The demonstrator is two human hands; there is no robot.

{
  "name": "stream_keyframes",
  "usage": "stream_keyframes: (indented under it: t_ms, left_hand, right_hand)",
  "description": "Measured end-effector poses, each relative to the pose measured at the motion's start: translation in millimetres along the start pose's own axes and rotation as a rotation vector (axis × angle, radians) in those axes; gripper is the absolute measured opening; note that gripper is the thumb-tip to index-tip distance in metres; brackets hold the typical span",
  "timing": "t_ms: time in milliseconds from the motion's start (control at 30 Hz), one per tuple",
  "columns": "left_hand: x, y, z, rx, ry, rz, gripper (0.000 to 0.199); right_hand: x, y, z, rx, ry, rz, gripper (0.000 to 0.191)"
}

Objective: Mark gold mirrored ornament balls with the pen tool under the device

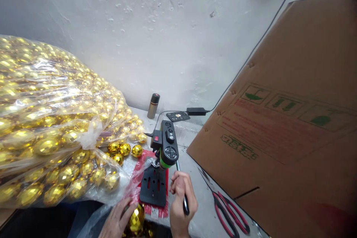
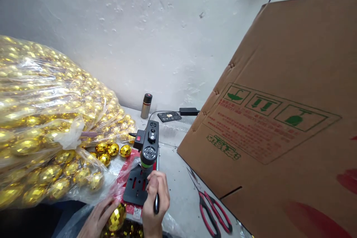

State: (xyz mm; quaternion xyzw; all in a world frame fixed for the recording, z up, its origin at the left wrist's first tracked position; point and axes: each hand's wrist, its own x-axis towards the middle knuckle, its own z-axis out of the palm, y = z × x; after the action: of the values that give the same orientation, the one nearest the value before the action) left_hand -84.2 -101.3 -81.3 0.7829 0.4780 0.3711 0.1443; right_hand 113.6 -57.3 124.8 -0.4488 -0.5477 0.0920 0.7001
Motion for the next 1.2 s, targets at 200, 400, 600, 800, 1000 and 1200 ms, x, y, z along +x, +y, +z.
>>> stream_keyframes:
  t_ms: [200, 400, 600, 800, 1000, 1200]
  left_hand:
    - [117, 26, -33.8, 0.078, 0.192, -0.088, 0.043]
    - [227, 24, -48.0, 0.278, -0.109, -0.363, 0.041]
    - [217, 19, -50.9, 0.163, -0.181, -0.399, 0.042]
    - [188, 36, -48.5, -0.689, -0.072, -0.587, 0.054]
    - [151, 52, -16.0, -0.855, 0.038, -0.68, 0.067]
    - [135, 56, 13.4, -0.608, 0.107, -0.494, 0.058]
  right_hand:
    - [0, 0, 1, -0.008, 0.008, 0.005, 0.035]
    - [-1, 1, -3, -0.022, -0.024, -0.008, 0.035]
    - [-2, 1, -6, -0.039, -0.037, 0.01, 0.036]
    - [3, -4, -3, -0.023, -0.024, 0.019, 0.038]
    - [17, -19, -4, -0.058, -0.06, 0.05, 0.035]
    - [34, -33, -5, -0.1, -0.101, 0.057, 0.038]
